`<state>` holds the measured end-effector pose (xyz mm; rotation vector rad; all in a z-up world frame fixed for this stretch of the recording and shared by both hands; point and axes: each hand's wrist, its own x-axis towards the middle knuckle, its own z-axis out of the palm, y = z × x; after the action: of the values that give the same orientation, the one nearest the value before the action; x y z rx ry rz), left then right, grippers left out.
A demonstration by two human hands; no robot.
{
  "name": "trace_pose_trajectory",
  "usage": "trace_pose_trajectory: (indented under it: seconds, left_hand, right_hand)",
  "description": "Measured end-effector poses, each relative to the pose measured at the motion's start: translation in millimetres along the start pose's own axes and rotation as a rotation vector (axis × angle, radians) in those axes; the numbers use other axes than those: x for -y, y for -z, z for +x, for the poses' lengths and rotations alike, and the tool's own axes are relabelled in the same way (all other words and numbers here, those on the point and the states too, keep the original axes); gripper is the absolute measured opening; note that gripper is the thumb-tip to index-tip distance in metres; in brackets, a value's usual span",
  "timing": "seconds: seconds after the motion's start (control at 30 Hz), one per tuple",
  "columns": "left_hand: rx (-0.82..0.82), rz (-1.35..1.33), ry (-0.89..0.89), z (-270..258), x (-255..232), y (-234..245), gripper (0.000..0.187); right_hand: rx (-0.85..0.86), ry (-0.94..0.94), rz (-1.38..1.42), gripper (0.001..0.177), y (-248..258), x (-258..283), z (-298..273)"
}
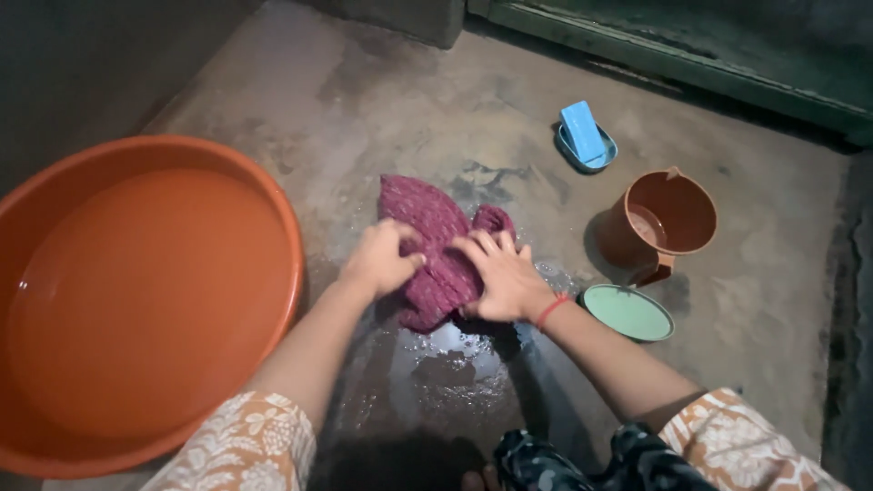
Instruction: Washing and scrubbing a purple mat on the floor using water, soap, and a brush.
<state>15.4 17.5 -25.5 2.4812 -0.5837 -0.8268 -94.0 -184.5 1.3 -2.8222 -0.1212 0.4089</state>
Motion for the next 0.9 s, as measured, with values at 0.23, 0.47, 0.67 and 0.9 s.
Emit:
trace_pose_trajectory:
  seconds: [0.23,0.47,0.67,0.9]
  left_hand:
    - [-0.112,0.064,-0.179,21.0,-12.7,-18.0,0.111]
    - [0.315,0.378,-0.054,22.6,-31.0,-31.1,0.124]
    - [0.096,0.298,0.002,51.1,-33.6,-33.8,0.062]
    - [0.026,0.257,-0.039,65.2,-39.8,-23.5,0.038]
  right_hand:
    - [0.024,-0.146,0.056,0.117,-3.4,-9.9,36.8]
    - [0.155,-0.197,-0.041,0.116,-15.7,-11.5,53.5]
    - [0.166,-0.293,-0.018,0.083,-18.6,-10.6,70.9]
    - [0.076,-0.309,0.044,0.067,-24.1,-19.4,89.5]
